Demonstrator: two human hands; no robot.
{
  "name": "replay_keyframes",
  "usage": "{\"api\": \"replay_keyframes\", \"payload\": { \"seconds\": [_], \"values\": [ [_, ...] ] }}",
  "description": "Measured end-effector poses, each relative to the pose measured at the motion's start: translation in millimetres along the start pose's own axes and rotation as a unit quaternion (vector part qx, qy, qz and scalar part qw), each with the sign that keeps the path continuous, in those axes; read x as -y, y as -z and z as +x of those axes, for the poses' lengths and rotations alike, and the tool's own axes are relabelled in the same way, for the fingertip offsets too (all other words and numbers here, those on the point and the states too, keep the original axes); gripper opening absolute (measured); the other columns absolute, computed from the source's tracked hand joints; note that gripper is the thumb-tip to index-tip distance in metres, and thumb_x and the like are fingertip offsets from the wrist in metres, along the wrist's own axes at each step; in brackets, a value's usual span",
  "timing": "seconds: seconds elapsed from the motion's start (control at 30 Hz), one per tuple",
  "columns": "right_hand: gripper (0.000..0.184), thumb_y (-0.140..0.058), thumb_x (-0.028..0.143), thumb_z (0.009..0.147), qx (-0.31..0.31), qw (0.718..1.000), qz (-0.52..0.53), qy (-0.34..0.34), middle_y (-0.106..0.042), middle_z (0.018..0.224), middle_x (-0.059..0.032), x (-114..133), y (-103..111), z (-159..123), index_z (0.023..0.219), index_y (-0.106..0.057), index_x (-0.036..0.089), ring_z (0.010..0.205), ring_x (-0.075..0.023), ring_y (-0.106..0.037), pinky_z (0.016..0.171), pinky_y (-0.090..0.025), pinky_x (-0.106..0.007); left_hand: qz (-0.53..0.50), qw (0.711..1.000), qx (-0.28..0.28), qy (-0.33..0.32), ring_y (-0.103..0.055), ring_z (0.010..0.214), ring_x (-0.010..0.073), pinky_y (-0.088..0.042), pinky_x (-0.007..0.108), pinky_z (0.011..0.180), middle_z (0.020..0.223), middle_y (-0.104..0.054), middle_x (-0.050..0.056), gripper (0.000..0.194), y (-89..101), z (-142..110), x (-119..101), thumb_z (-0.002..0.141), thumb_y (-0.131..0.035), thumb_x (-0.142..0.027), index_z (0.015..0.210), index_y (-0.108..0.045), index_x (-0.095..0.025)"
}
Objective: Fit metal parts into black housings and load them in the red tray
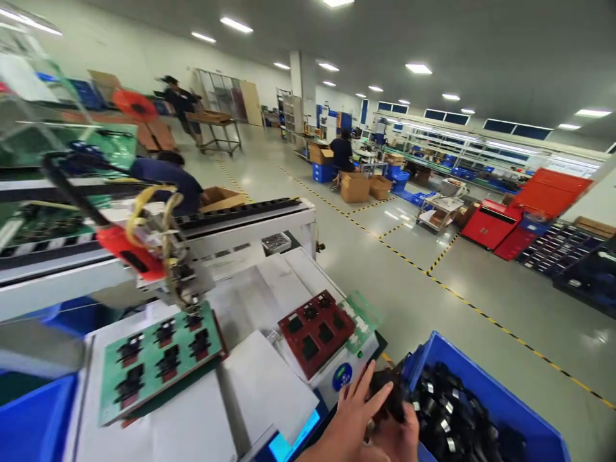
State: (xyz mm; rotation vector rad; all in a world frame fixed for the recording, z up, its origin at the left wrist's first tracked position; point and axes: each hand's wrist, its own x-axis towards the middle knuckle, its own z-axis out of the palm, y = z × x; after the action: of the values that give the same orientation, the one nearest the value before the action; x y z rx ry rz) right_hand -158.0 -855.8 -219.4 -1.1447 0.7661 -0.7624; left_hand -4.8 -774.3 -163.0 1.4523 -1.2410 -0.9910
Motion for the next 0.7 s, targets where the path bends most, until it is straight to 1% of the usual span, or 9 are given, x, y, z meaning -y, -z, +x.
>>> {"api": "replay_keyframes", "payload": {
  "seconds": [0.1,0.2,0.23,0.3,0.37,0.5,0.6,0.67,0.7],
  "values": [
    [0.07,-0.04,0.084,0.089,-0.085,0.988,0.127,-0.034,-0.08,0.107,-0.0128,-9.3,75.3,7.7,0.101,-0.08,0.028,0.117,-0.0381,-0.07,0.099,-0.054,-0.064,-0.015,1.0,0.014,0.012,-0.021,0.158,0.054,-0.012,0.078,0.123,0.173,-0.034,0.013,0.094,1.1,-2.3,3.9,0.057,-0.098,-0.047,0.144,-0.064,-0.04],
    [0.048,-0.062,0.071,0.081,-0.256,0.951,0.159,-0.07,-0.079,0.106,-0.01,-24.2,149.5,30.5,0.092,-0.074,0.026,0.115,-0.0367,-0.071,0.098,-0.055,-0.062,-0.01,0.995,0.057,0.079,-0.034,0.156,0.0465,-0.026,0.068,0.126,0.168,-0.045,0.014,0.078,23.8,-8.0,13.9,0.068,-0.091,-0.033,0.142,-0.067,-0.035],
    [0.045,-0.068,0.067,0.076,-0.283,0.943,0.154,-0.084,-0.078,0.105,-0.009,-28.7,169.0,40.0,0.093,-0.072,0.026,0.114,-0.0369,-0.071,0.096,-0.056,-0.062,0.008,0.993,0.061,0.101,-0.037,0.156,0.0437,-0.029,0.064,0.127,0.167,-0.047,0.013,0.073,32.6,-9.8,18.6,0.071,-0.087,-0.029,0.141,-0.068,-0.034],
    [0.044,-0.075,0.061,0.068,-0.318,0.931,0.14,-0.11,-0.078,0.102,-0.0074,-35.4,196.3,58.9,0.093,-0.068,0.025,0.108,-0.0377,-0.072,0.091,-0.057,-0.064,0.059,0.989,0.048,0.129,-0.043,0.152,0.0388,-0.033,0.057,0.127,0.164,-0.051,0.011,0.064,48.1,-14.6,31.7,0.074,-0.081,-0.025,0.137,-0.071,-0.032],
    [0.045,-0.076,0.059,0.062,-0.342,0.924,0.115,-0.126,-0.076,0.098,-0.0064,-39.2,207.6,74.4,0.091,-0.065,0.026,0.104,-0.038,-0.073,0.086,-0.058,-0.063,0.107,0.987,-0.001,0.122,-0.052,0.146,0.0349,-0.039,0.051,0.125,0.156,-0.059,0.009,0.053,59.5,-23.3,51.8,0.077,-0.076,-0.023,0.13,-0.074,-0.031],
    [0.049,-0.08,0.06,0.056,-0.388,0.913,0.025,-0.127,-0.075,0.1,-0.0081,-46.2,191.1,95.4,0.089,-0.064,0.027,0.108,-0.0409,-0.069,0.082,-0.06,-0.058,0.202,0.97,-0.112,0.082,-0.062,0.134,0.0334,-0.049,0.046,0.117,0.14,-0.069,0.009,0.045,70.0,-51.7,109.6,0.073,-0.078,-0.014,0.115,-0.078,-0.03],
    [0.053,-0.084,0.059,0.057,-0.374,0.922,-0.05,-0.091,-0.077,0.104,-0.0093,-59.0,147.1,107.9,0.095,-0.069,0.025,0.11,-0.04,-0.068,0.088,-0.06,-0.053,0.315,0.931,-0.141,0.12,-0.051,0.143,0.0449,-0.047,0.056,0.115,0.15,-0.06,0.015,0.073,67.5,-69.7,151.6,0.055,-0.093,-0.016,0.124,-0.075,-0.031],
    [0.047,-0.084,0.054,0.063,-0.24,0.96,-0.141,-0.033,-0.078,0.1,-0.01,-73.4,101.6,111.1,0.096,-0.074,0.022,0.102,-0.0362,-0.07,0.09,-0.06,-0.047,0.377,0.902,-0.155,0.139,-0.045,0.145,0.0526,-0.043,0.065,0.115,0.156,-0.054,0.019,0.097,62.7,-75.6,171.7,0.045,-0.099,-0.018,0.136,-0.069,-0.032],
    [0.041,-0.081,0.05,0.067,-0.123,0.972,-0.202,0.006,-0.079,0.099,-0.0103,-82.5,75.5,110.0,0.097,-0.076,0.021,0.097,-0.0337,-0.071,0.09,-0.06,-0.044,0.398,0.892,-0.166,0.137,-0.045,0.145,0.0538,-0.041,0.068,0.115,0.156,-0.053,0.02,0.099,60.7,-77.1,179.1,0.046,-0.099,-0.018,0.138,-0.067,-0.033]
  ]
}}
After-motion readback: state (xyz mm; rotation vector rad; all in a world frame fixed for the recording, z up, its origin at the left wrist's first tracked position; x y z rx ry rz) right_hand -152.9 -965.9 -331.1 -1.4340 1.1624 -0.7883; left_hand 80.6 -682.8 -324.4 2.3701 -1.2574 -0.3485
